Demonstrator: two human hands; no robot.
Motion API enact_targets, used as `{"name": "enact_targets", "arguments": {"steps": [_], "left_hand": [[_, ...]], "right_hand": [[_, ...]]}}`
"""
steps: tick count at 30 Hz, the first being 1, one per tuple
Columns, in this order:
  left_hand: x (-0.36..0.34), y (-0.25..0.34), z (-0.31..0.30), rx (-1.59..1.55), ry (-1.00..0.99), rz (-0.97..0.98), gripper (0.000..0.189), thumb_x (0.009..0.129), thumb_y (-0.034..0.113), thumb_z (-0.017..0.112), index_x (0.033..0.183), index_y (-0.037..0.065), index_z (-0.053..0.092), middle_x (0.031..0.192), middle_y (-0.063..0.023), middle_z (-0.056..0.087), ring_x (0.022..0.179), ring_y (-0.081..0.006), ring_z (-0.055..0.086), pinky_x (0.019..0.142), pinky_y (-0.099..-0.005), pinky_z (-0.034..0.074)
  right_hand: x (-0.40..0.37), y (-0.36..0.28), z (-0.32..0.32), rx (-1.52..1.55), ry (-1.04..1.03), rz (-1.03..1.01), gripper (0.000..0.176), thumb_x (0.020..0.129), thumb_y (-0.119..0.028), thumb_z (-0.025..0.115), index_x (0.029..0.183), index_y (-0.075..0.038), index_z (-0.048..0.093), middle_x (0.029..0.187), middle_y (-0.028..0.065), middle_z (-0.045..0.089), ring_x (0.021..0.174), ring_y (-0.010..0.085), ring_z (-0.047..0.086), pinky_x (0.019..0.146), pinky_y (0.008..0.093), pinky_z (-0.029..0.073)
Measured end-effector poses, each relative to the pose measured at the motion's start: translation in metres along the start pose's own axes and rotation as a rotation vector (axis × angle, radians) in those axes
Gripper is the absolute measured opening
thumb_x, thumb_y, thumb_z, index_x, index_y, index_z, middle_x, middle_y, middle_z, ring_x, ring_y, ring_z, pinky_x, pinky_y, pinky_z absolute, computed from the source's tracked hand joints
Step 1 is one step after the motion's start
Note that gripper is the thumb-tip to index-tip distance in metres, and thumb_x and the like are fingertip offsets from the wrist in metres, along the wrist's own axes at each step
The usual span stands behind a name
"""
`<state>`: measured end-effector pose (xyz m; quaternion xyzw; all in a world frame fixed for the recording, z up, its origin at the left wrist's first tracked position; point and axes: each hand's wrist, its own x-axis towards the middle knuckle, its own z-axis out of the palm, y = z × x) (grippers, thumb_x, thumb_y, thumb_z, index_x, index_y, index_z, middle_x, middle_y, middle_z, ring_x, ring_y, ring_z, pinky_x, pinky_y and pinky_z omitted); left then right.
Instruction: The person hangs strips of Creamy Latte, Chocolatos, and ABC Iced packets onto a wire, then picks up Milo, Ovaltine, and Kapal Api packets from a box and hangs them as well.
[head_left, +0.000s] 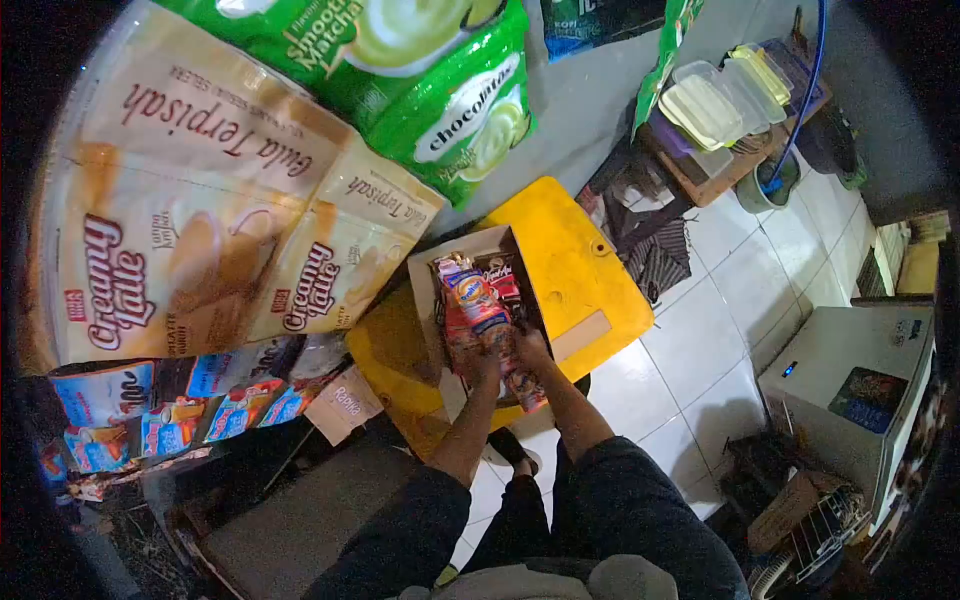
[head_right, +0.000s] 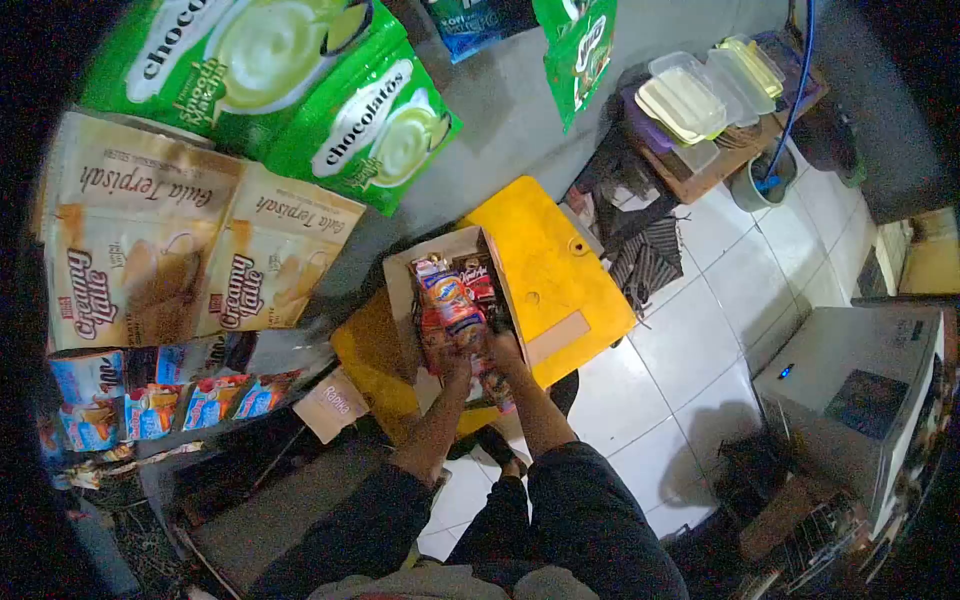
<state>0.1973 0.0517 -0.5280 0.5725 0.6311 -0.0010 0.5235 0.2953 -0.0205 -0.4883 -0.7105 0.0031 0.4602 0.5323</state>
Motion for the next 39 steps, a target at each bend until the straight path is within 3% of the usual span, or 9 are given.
{"name": "enact_targets", "arguments": {"steps": [3, 5, 10, 12, 17, 21, 23, 35, 39], "left_hand": [[0.017, -0.031, -0.002, -0.081, 0.04, 0.077, 0.035, 0.075, 0.02, 0.059, 0.1, 0.0, 0.045, 0.107, -0.0137, 0.048, 0.099, -0.0248, 0.046, 0.08, -0.0354, 0.038], [0.012, -0.035, -0.013, -0.133, 0.027, 0.188, 0.037, 0.077, 0.017, 0.058, 0.107, 0.002, 0.042, 0.108, -0.0111, 0.047, 0.1, -0.0223, 0.045, 0.082, -0.0333, 0.038], [-0.043, 0.004, -0.074, -0.106, -0.12, 0.229, 0.03, 0.078, 0.008, 0.053, 0.107, 0.005, 0.044, 0.099, -0.006, 0.051, 0.093, -0.0171, 0.05, 0.08, -0.0297, 0.04], [-0.082, 0.04, -0.091, -0.565, -0.189, 0.189, 0.029, 0.077, 0.006, 0.052, 0.105, 0.005, 0.046, 0.098, -0.0068, 0.052, 0.091, -0.0163, 0.052, 0.08, -0.0294, 0.041], [-0.097, 0.051, -0.143, -0.967, -0.526, 0.038, 0.028, 0.073, 0.004, 0.052, 0.1, 0.001, 0.046, 0.097, -0.009, 0.052, 0.088, -0.0191, 0.053, 0.08, -0.0311, 0.043], [-0.14, 0.086, -0.173, -0.773, -0.425, 0.314, 0.03, 0.071, -0.002, 0.046, 0.1, 0.001, 0.045, 0.098, -0.0099, 0.052, 0.092, -0.0202, 0.053, 0.083, -0.0347, 0.043], [-0.157, 0.094, -0.186, -0.782, -0.481, 0.297, 0.032, 0.07, -0.003, 0.046, 0.102, 0.001, 0.044, 0.099, -0.0101, 0.051, 0.093, -0.0204, 0.053, 0.083, -0.0351, 0.043], [-0.15, 0.043, -0.185, -0.932, -0.616, 0.014, 0.03, 0.086, 0.018, 0.043, 0.114, 0.009, 0.037, 0.114, -0.0075, 0.044, 0.106, -0.0204, 0.044, 0.092, -0.0362, 0.035], [-0.136, 0.001, -0.178, -0.486, -0.424, 0.48, 0.032, 0.088, 0.023, 0.038, 0.117, 0.008, 0.038, 0.116, -0.012, 0.042, 0.094, -0.0194, 0.05, 0.086, -0.034, 0.042]], "right_hand": [[0.027, 0.039, 0.004, -0.304, -0.011, -0.214, 0.054, 0.076, -0.043, 0.052, 0.104, 0.003, 0.049, 0.086, 0.018, 0.058, 0.08, 0.0289, 0.055, 0.071, 0.0366, 0.042], [0.04, 0.032, 0.008, -0.073, -0.03, -0.006, 0.052, 0.073, -0.042, 0.057, 0.099, 0.002, 0.052, 0.086, 0.0156, 0.059, 0.08, 0.0267, 0.055, 0.071, 0.0366, 0.042], [0.072, 0.068, 0.021, 0.034, 0.11, -0.251, 0.042, 0.072, -0.037, 0.062, 0.096, -0.002, 0.056, 0.088, 0.0077, 0.06, 0.08, 0.0164, 0.054, 0.071, 0.031, 0.042], [0.1, 0.09, 0.025, 0.086, 0.133, -0.27, 0.041, 0.073, -0.036, 0.061, 0.098, -0.003, 0.056, 0.089, 0.0063, 0.059, 0.08, 0.0154, 0.054, 0.072, 0.0306, 0.043], [0.026, -0.023, 0.011, -0.731, 0.074, -0.162, 0.022, 0.078, -0.026, 0.054, 0.084, -0.006, 0.06, 0.091, 0.0119, 0.059, 0.084, 0.0229, 0.054, 0.076, 0.0302, 0.041], [-0.02, -0.047, 0.025, 0.156, 0.111, -0.523, 0.017, 0.078, -0.017, 0.053, 0.078, 0.0, 0.058, 0.082, 0.0093, 0.059, 0.083, 0.0169, 0.052, 0.077, 0.0288, 0.039], [-0.014, -0.034, 0.031, -0.085, 0.191, -0.621, 0.016, 0.078, -0.014, 0.051, 0.082, 0.001, 0.057, 0.082, 0.009, 0.058, 0.082, 0.0155, 0.052, 0.078, 0.0279, 0.038], [0.046, -0.029, 0.02, -0.357, 0.331, -0.121, 0.054, 0.072, -0.031, 0.055, 0.114, -0.001, 0.039, 0.098, 0.0259, 0.052, 0.092, 0.0359, 0.051, 0.079, 0.0394, 0.041], [0.063, -0.017, 0.017, -0.427, 0.378, -0.013, 0.062, 0.067, -0.042, 0.057, 0.112, -0.003, 0.041, 0.095, 0.0265, 0.053, 0.091, 0.0357, 0.052, 0.077, 0.0394, 0.042]]}}
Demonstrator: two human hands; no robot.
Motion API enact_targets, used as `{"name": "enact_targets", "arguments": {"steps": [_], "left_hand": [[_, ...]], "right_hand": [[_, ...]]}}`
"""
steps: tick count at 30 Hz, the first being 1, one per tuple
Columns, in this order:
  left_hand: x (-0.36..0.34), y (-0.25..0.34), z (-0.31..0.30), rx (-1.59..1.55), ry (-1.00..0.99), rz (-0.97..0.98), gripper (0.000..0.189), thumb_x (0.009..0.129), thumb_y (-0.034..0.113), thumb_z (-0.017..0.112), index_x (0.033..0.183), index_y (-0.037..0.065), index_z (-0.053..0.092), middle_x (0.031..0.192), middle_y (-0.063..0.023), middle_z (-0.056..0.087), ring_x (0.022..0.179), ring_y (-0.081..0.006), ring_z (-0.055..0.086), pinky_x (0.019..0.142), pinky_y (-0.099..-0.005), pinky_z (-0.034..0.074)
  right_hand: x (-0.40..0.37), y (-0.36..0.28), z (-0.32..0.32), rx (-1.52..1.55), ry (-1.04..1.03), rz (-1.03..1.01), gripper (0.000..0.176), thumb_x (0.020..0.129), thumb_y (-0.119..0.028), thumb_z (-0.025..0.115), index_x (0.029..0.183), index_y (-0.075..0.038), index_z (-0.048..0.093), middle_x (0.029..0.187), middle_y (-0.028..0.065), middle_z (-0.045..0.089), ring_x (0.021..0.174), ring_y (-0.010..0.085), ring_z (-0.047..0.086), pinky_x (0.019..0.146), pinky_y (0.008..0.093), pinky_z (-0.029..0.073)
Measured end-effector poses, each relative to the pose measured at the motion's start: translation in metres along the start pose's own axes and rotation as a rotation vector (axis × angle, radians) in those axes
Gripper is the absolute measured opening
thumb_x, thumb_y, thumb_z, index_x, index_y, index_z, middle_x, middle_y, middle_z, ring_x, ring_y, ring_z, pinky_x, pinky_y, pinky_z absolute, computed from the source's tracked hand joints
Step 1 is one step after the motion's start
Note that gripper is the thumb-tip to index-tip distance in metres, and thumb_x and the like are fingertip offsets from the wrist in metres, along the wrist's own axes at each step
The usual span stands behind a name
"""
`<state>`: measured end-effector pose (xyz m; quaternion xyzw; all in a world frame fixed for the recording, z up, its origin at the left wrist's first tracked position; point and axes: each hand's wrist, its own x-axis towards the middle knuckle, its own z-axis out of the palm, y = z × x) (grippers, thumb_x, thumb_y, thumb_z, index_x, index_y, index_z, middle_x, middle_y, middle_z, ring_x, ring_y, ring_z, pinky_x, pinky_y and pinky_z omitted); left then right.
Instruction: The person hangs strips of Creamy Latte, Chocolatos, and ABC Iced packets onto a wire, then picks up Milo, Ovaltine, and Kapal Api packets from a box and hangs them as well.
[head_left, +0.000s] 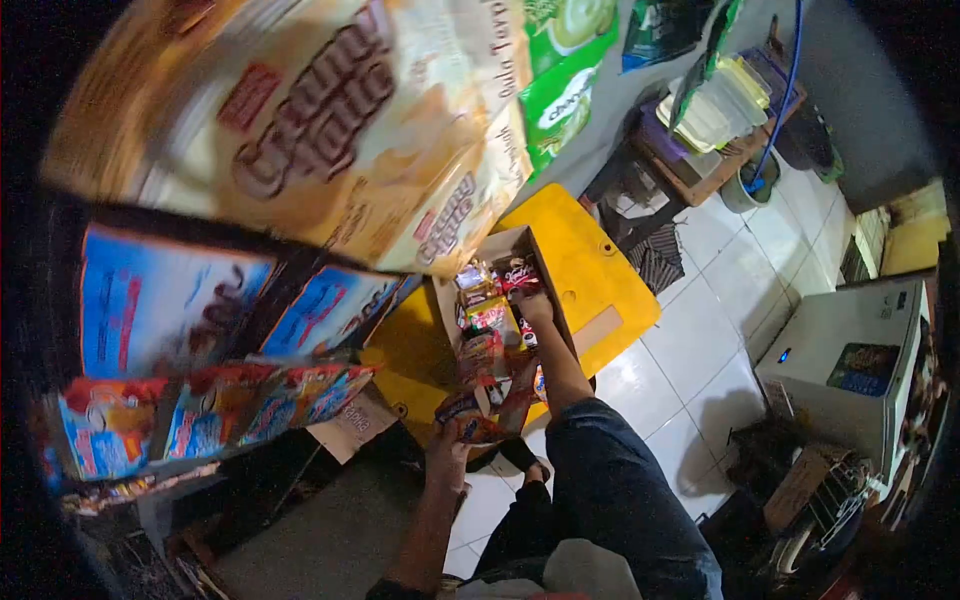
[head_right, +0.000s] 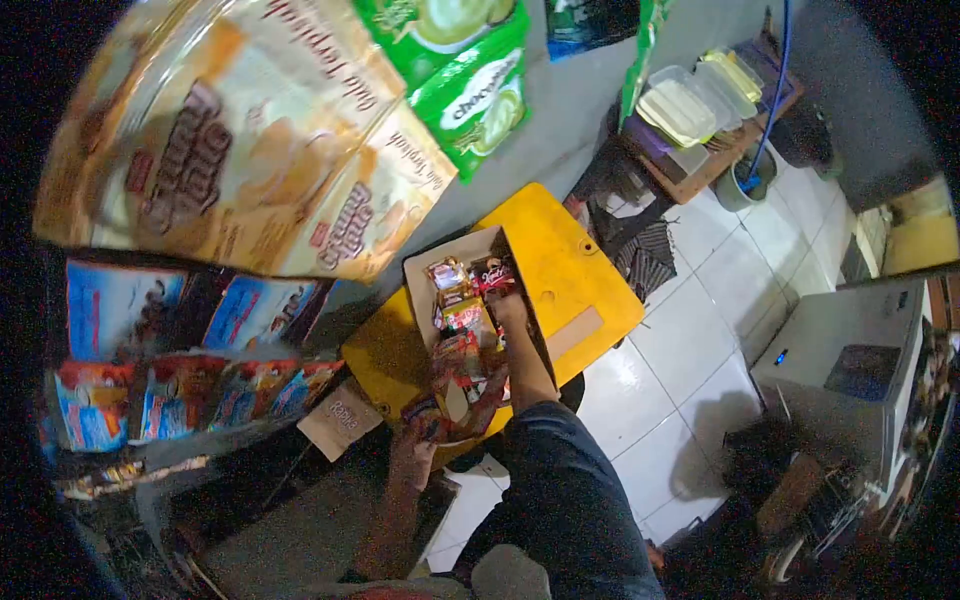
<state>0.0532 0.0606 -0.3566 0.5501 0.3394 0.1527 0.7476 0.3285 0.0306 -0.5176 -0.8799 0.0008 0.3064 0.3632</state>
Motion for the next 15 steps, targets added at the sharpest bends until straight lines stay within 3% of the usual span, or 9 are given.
{"name": "enact_targets", "arguments": {"steps": [2, 4, 6, 8, 9, 10, 12, 13, 15], "left_hand": [[0.0, 0.028, 0.006, -0.383, 0.3, -0.434, 0.044, 0.08, 0.016, 0.054, 0.118, 0.005, 0.033, 0.111, -0.0093, 0.044, 0.105, -0.0233, 0.042, 0.093, -0.0406, 0.031], [0.003, 0.034, -0.005, -0.405, 0.263, -0.448, 0.044, 0.081, 0.017, 0.053, 0.118, 0.005, 0.033, 0.113, -0.0088, 0.043, 0.105, -0.0231, 0.041, 0.093, -0.04, 0.031], [0.001, 0.038, -0.005, -0.449, 0.241, -0.469, 0.044, 0.081, 0.018, 0.052, 0.118, 0.004, 0.033, 0.114, -0.0084, 0.042, 0.105, -0.0229, 0.041, 0.093, -0.0393, 0.031], [0.002, 0.054, 0.006, -0.376, 0.241, -0.47, 0.042, 0.082, 0.021, 0.05, 0.117, 0.004, 0.034, 0.114, -0.0077, 0.042, 0.104, -0.0222, 0.042, 0.091, -0.0384, 0.032], [0.005, 0.063, 0.011, -0.337, 0.238, -0.468, 0.041, 0.082, 0.023, 0.049, 0.116, 0.004, 0.035, 0.114, -0.0074, 0.042, 0.104, -0.0219, 0.042, 0.09, -0.0379, 0.033], [0.006, 0.069, 0.015, -0.297, 0.237, -0.467, 0.041, 0.083, 0.024, 0.048, 0.116, 0.004, 0.035, 0.115, -0.007, 0.042, 0.103, -0.0216, 0.043, 0.089, -0.0374, 0.034], [0.005, 0.062, 0.013, -0.253, 0.234, -0.469, 0.04, 0.083, 0.026, 0.047, 0.115, 0.004, 0.036, 0.115, -0.0067, 0.042, 0.103, -0.0212, 0.043, 0.089, -0.037, 0.034], [0.004, 0.049, 0.009, -0.297, 0.265, -0.41, 0.04, 0.084, 0.028, 0.044, 0.115, 0.004, 0.036, 0.113, -0.0072, 0.044, 0.1, -0.0213, 0.045, 0.089, -0.0376, 0.036], [-0.003, 0.041, 0.007, -0.345, 0.301, -0.362, 0.041, 0.084, 0.03, 0.042, 0.115, 0.004, 0.036, 0.112, -0.0077, 0.046, 0.098, -0.0214, 0.048, 0.088, -0.0382, 0.037]], "right_hand": [[0.005, -0.005, 0.002, -0.099, -0.049, 0.074, 0.057, 0.065, -0.045, 0.057, 0.106, -0.005, 0.048, 0.096, 0.0237, 0.054, 0.091, 0.0338, 0.053, 0.077, 0.0389, 0.043], [0.013, -0.006, 0.015, -0.204, -0.112, 0.131, 0.054, 0.064, -0.048, 0.057, 0.1, -0.007, 0.056, 0.096, 0.021, 0.056, 0.091, 0.0319, 0.054, 0.077, 0.0383, 0.043], [0.014, 0.002, 0.032, -0.199, 0.084, -0.046, 0.046, 0.07, -0.037, 0.055, 0.104, -0.006, 0.053, 0.095, 0.0198, 0.056, 0.089, 0.0332, 0.054, 0.076, 0.0383, 0.044], [0.025, 0.012, 0.049, 0.066, 0.443, -0.259, 0.037, 0.074, -0.027, 0.052, 0.104, -0.005, 0.053, 0.094, 0.0166, 0.058, 0.087, 0.0338, 0.055, 0.074, 0.0379, 0.044], [0.035, 0.008, 0.05, 0.159, 0.24, -0.247, 0.043, 0.073, -0.024, 0.054, 0.111, -0.004, 0.047, 0.094, 0.0154, 0.058, 0.087, 0.0343, 0.055, 0.075, 0.0378, 0.045], [0.04, 0.019, 0.039, 0.154, 0.233, -0.251, 0.043, 0.073, -0.024, 0.054, 0.111, -0.004, 0.047, 0.094, 0.0154, 0.058, 0.087, 0.0343, 0.055, 0.075, 0.0378, 0.045], [0.02, -0.01, 0.02, -0.103, 0.068, 0.041, 0.05, 0.071, -0.025, 0.057, 0.113, -0.004, 0.044, 0.093, 0.0189, 0.057, 0.087, 0.0345, 0.054, 0.075, 0.0388, 0.044], [0.035, -0.003, 0.028, -0.124, -0.013, -0.011, 0.049, 0.069, -0.024, 0.058, 0.11, -0.003, 0.042, 0.092, 0.0224, 0.056, 0.086, 0.0356, 0.054, 0.074, 0.04, 0.044], [0.022, -0.006, 0.028, -0.064, 0.098, 0.037, 0.046, 0.069, -0.024, 0.06, 0.106, -0.003, 0.044, 0.091, 0.0229, 0.056, 0.085, 0.0357, 0.054, 0.074, 0.0403, 0.044]]}}
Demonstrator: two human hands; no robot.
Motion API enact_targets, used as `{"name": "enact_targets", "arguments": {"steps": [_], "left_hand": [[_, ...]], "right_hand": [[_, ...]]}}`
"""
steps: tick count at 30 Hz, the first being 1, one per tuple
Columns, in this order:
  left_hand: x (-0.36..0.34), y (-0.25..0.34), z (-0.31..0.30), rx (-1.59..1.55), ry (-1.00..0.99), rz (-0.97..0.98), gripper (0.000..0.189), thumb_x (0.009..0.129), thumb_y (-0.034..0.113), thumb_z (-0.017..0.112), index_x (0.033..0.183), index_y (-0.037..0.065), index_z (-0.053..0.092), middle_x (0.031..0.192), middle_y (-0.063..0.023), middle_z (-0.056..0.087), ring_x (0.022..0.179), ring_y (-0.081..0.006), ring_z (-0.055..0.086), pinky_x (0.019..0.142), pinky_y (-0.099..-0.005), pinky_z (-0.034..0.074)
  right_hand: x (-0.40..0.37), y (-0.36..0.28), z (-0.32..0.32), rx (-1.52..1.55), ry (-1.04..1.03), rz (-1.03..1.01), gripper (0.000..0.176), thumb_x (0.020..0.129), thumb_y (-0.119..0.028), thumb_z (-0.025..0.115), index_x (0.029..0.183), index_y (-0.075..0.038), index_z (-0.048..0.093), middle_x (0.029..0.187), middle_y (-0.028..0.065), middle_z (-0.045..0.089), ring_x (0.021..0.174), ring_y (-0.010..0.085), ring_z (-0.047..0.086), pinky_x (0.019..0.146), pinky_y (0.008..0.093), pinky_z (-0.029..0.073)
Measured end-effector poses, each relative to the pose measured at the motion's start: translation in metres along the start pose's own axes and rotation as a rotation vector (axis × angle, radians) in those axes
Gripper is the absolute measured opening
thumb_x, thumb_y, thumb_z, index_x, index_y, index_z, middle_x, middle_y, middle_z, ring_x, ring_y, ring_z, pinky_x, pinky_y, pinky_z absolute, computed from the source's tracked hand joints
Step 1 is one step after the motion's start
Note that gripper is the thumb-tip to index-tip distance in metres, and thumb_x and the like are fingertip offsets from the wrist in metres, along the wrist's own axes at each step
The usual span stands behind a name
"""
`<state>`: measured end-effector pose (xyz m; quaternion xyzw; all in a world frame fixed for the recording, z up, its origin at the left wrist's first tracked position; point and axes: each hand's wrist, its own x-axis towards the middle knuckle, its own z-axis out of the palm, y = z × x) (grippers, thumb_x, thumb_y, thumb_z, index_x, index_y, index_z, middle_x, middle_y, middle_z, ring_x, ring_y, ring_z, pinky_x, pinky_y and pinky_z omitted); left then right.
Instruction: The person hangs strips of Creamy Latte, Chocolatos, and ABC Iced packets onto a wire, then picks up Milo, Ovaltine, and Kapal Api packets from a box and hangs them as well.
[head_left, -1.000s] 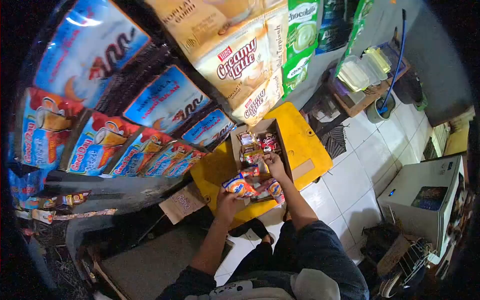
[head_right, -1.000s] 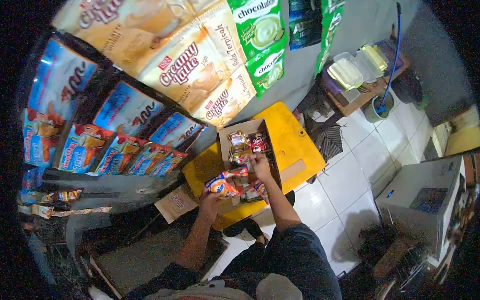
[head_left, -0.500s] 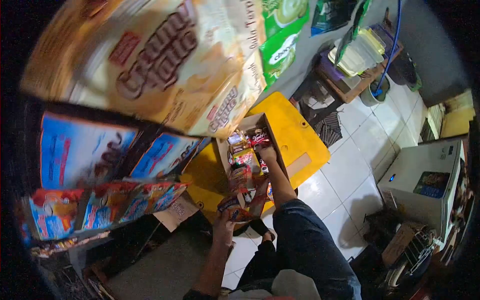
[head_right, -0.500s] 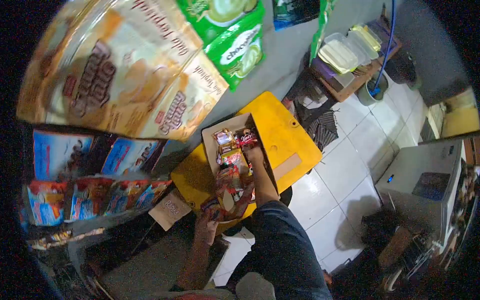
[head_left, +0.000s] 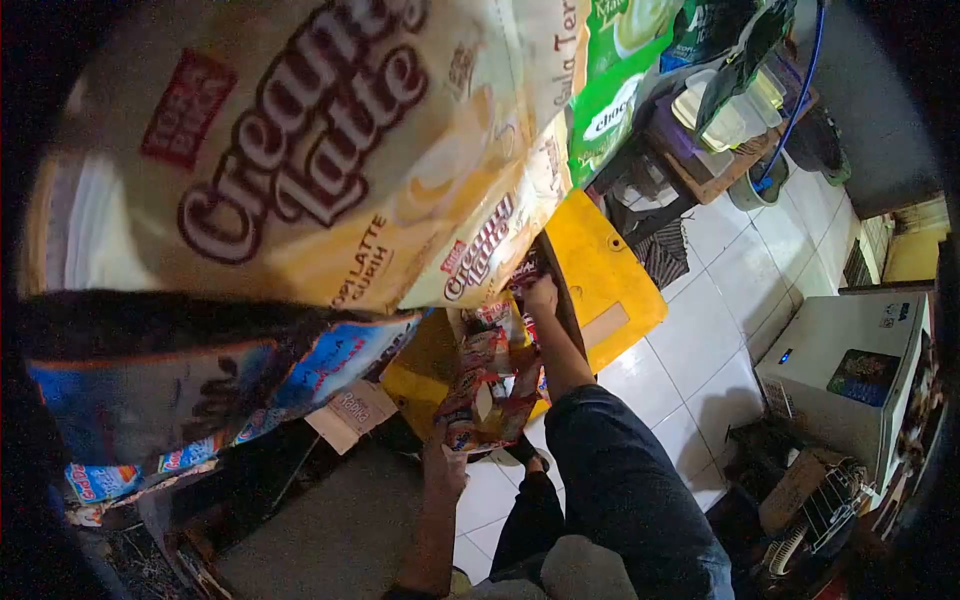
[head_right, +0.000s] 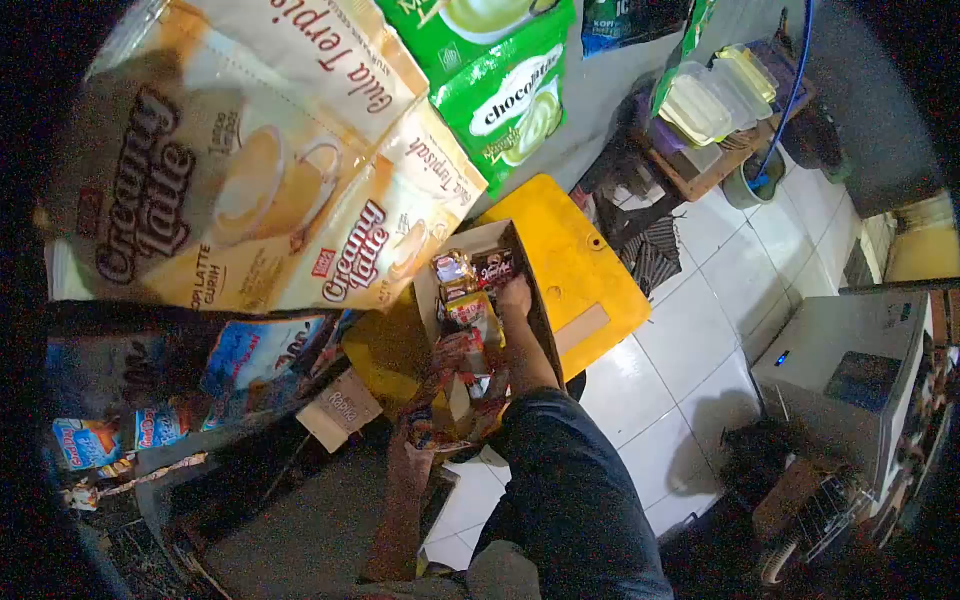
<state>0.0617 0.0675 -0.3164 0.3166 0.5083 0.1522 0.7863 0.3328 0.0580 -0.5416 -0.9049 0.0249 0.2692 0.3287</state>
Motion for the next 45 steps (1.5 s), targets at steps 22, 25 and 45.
{"name": "enact_targets", "arguments": {"steps": [22, 25, 45], "left_hand": [[-0.151, 0.159, 0.014, -0.336, -0.608, 0.471, 0.046, 0.086, 0.034, 0.034, 0.115, -0.001, 0.039, 0.116, -0.0168, 0.045, 0.104, -0.0301, 0.046, 0.089, -0.0417, 0.036], [-0.204, 0.192, 0.028, -0.443, -0.956, 0.431, 0.047, 0.081, 0.032, 0.038, 0.114, 0.0, 0.042, 0.113, -0.0156, 0.047, 0.106, -0.0273, 0.044, 0.092, -0.0402, 0.033], [-0.334, 0.159, -0.014, -0.003, -1.019, 0.496, 0.075, 0.078, 0.048, 0.039, 0.13, 0.0, 0.011, 0.127, -0.0217, 0.029, 0.095, -0.0359, 0.051, 0.08, -0.0456, 0.042]], "right_hand": [[-0.315, -0.162, -0.331, 0.871, -0.351, -0.682, 0.019, 0.08, -0.016, 0.054, 0.093, -0.002, 0.056, 0.088, 0.0018, 0.058, 0.082, 0.0094, 0.051, 0.079, 0.0239, 0.037], [-0.353, -0.139, -0.354, 0.851, -0.242, -0.776, 0.024, 0.076, -0.01, 0.057, 0.099, -0.003, 0.052, 0.091, 0.0026, 0.058, 0.084, 0.0105, 0.052, 0.08, 0.025, 0.037], [-0.499, -0.068, -0.355, 1.341, -0.636, -0.611, 0.039, 0.073, -0.014, 0.054, 0.109, -0.002, 0.044, 0.103, 0.0091, 0.054, 0.094, 0.0209, 0.052, 0.083, 0.0345, 0.041]]}}
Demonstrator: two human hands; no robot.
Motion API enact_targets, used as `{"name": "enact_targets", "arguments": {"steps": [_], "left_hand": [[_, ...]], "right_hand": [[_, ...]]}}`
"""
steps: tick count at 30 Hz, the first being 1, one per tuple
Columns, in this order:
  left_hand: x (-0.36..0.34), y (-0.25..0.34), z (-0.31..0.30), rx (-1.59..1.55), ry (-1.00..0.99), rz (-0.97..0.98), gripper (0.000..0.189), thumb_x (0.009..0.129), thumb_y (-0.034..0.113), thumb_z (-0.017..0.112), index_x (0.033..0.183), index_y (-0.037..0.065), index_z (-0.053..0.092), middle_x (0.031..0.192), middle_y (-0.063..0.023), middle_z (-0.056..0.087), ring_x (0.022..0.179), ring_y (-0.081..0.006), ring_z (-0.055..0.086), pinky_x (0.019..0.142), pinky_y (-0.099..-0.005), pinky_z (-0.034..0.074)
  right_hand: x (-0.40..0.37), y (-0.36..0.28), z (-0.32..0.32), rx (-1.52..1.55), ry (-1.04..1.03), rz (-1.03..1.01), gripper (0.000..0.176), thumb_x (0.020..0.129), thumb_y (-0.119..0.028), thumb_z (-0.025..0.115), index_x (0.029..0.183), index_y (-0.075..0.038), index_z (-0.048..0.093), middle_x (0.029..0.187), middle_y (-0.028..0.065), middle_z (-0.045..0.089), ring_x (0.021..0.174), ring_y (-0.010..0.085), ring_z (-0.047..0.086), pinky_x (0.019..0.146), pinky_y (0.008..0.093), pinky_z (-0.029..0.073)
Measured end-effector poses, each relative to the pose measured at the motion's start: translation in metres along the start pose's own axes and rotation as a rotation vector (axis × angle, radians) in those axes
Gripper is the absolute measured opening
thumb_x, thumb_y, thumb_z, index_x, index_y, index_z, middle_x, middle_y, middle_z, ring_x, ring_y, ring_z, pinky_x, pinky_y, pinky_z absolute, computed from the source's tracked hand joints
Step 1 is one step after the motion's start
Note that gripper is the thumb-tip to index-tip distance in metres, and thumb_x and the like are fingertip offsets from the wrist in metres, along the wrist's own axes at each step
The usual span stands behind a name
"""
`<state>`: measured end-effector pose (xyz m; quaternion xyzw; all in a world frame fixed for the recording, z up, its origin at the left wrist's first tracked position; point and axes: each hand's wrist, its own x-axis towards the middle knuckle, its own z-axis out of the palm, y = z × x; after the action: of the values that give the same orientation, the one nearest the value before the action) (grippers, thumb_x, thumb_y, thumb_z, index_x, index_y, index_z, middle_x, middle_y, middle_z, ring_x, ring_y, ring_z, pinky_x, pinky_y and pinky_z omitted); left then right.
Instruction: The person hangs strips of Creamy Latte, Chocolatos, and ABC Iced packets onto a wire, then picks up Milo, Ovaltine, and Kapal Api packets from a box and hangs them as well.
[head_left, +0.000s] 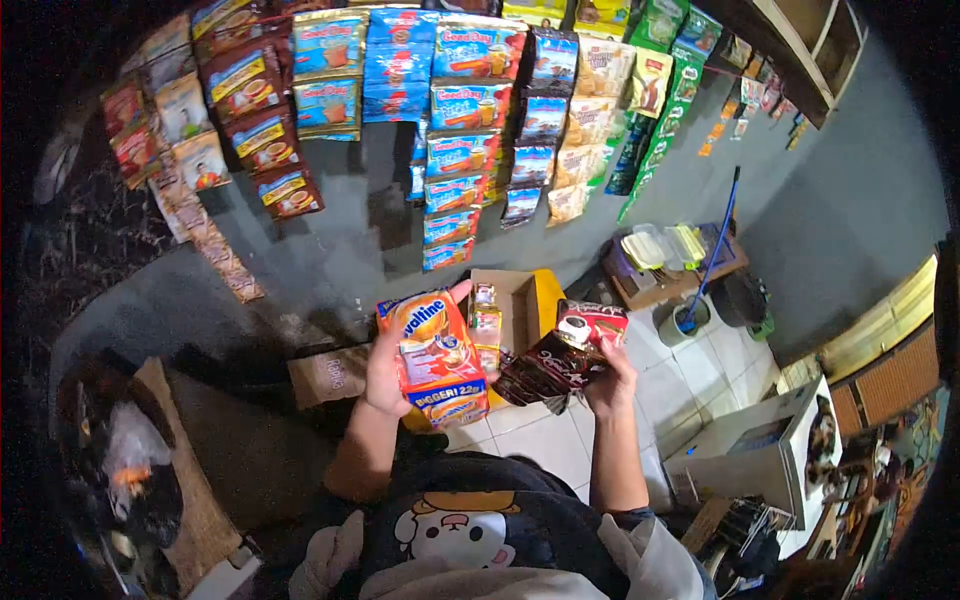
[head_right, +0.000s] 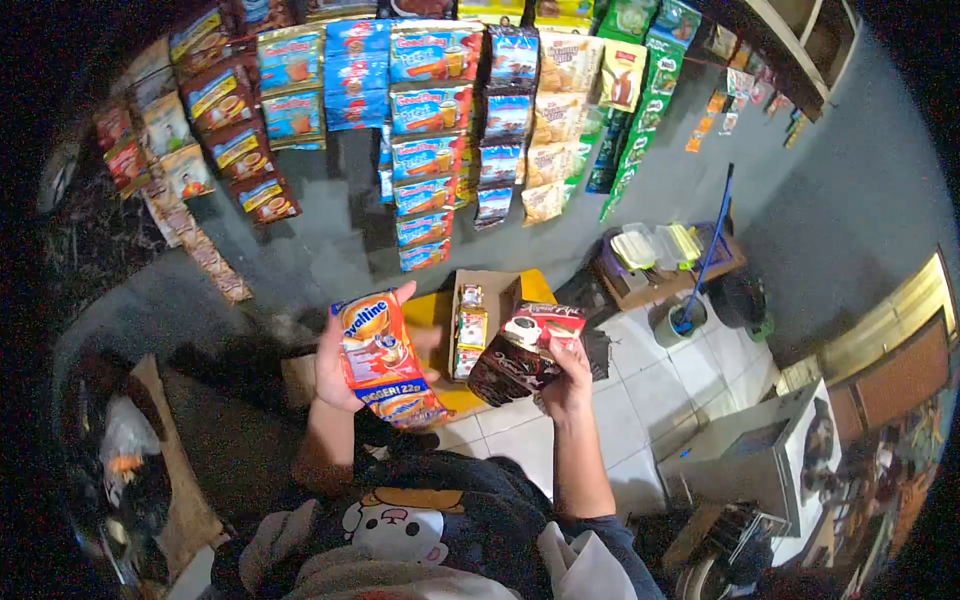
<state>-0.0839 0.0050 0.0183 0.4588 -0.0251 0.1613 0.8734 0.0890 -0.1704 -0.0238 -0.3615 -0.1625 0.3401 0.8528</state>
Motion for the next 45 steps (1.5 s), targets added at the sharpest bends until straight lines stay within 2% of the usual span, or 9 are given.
{"name": "enact_targets", "arguments": {"steps": [2, 8, 15, 23, 28, 31, 34, 38, 45], "left_hand": [[0.0, -0.006, 0.015, -0.633, 0.036, 0.058, 0.078, 0.078, 0.058, 0.031, 0.129, 0.001, 0.015, 0.134, -0.0162, 0.018, 0.11, -0.0352, 0.039, 0.086, -0.0469, 0.037], [-0.014, -0.053, 0.03, -0.792, 0.121, 0.117, 0.056, 0.082, 0.038, 0.029, 0.119, -0.004, 0.03, 0.131, -0.015, 0.027, 0.117, -0.0328, 0.03, 0.095, -0.0444, 0.028], [-0.04, -0.094, 0.058, -0.73, 0.228, 0.084, 0.065, 0.082, 0.05, 0.027, 0.116, -0.005, 0.033, 0.129, -0.0142, 0.03, 0.114, -0.0326, 0.033, 0.091, -0.0459, 0.032], [-0.06, -0.152, 0.05, -0.676, 0.55, 0.028, 0.049, 0.083, 0.044, 0.036, 0.107, 0.002, 0.045, 0.106, -0.0159, 0.051, 0.104, -0.0384, 0.044, 0.086, -0.0502, 0.035], [-0.074, -0.117, 0.111, 0.057, 0.295, 0.272, 0.053, 0.083, 0.034, 0.043, 0.126, 0.009, 0.026, 0.131, -0.0108, 0.027, 0.107, -0.042, 0.039, 0.087, -0.0533, 0.034], [-0.092, -0.079, 0.147, -0.122, 0.059, 0.246, 0.068, 0.081, 0.045, 0.042, 0.131, 0.01, 0.012, 0.136, -0.0092, 0.014, 0.109, -0.0422, 0.037, 0.09, -0.0531, 0.03], [-0.093, -0.069, 0.154, -0.335, 0.091, 0.307, 0.075, 0.077, 0.057, 0.038, 0.13, 0.009, 0.016, 0.136, -0.0096, 0.016, 0.109, -0.0411, 0.037, 0.091, -0.0533, 0.029], [-0.082, -0.091, 0.122, -0.359, 0.355, 0.179, 0.071, 0.08, 0.054, 0.03, 0.127, 0.003, 0.021, 0.132, -0.0146, 0.023, 0.11, -0.0367, 0.037, 0.091, -0.0463, 0.032], [-0.076, -0.11, 0.072, -0.371, 0.479, 0.25, 0.057, 0.084, 0.047, 0.027, 0.12, 0.004, 0.033, 0.13, -0.0117, 0.028, 0.115, -0.0349, 0.031, 0.09, -0.0506, 0.031]], "right_hand": [[-0.007, -0.005, -0.008, 0.009, 0.008, 0.054, 0.045, 0.071, -0.017, 0.056, 0.111, -0.003, 0.043, 0.106, 0.0108, 0.051, 0.098, 0.0256, 0.049, 0.088, 0.0417, 0.036], [-0.03, -0.022, -0.019, 0.131, -0.143, 0.126, 0.048, 0.071, -0.005, 0.055, 0.115, -0.001, 0.038, 0.113, 0.0114, 0.048, 0.106, 0.0252, 0.044, 0.092, 0.0391, 0.033], [-0.083, -0.061, -0.073, 0.228, -0.258, 0.134, 0.066, 0.062, -0.009, 0.062, 0.12, -0.002, 0.032, 0.115, 0.014, 0.045, 0.107, 0.0279, 0.044, 0.093, 0.0428, 0.031], [-0.1, -0.067, -0.104, 0.349, -0.003, 0.163, 0.065, 0.076, -0.055, 0.038, 0.115, -0.002, 0.041, 0.113, 0.0128, 0.048, 0.102, 0.0281, 0.047, 0.09, 0.042, 0.034], [-0.099, -0.067, -0.147, 0.232, 0.102, 0.169, 0.055, 0.08, -0.046, 0.043, 0.115, -0.004, 0.041, 0.111, 0.0126, 0.049, 0.099, 0.0297, 0.049, 0.085, 0.0431, 0.039], [-0.121, -0.09, -0.113, 0.21, -0.203, 0.135, 0.046, 0.078, -0.025, 0.047, 0.117, -0.002, 0.038, 0.112, 0.0149, 0.047, 0.101, 0.0305, 0.048, 0.088, 0.0422, 0.038], [-0.119, -0.089, -0.104, 0.145, -0.402, 0.035, 0.053, 0.077, -0.028, 0.045, 0.12, 0.0, 0.034, 0.117, 0.0175, 0.043, 0.103, 0.0298, 0.046, 0.089, 0.04, 0.036], [-0.107, -0.071, -0.101, 0.392, -0.125, 0.279, 0.059, 0.079, -0.046, 0.039, 0.113, 0.002, 0.042, 0.111, 0.0155, 0.048, 0.102, 0.0268, 0.047, 0.087, 0.0384, 0.037], [-0.09, -0.029, -0.106, 0.116, -0.075, 0.416, 0.044, 0.076, -0.024, 0.05, 0.113, -0.003, 0.041, 0.103, 0.0123, 0.051, 0.091, 0.0277, 0.051, 0.08, 0.044, 0.041]]}}
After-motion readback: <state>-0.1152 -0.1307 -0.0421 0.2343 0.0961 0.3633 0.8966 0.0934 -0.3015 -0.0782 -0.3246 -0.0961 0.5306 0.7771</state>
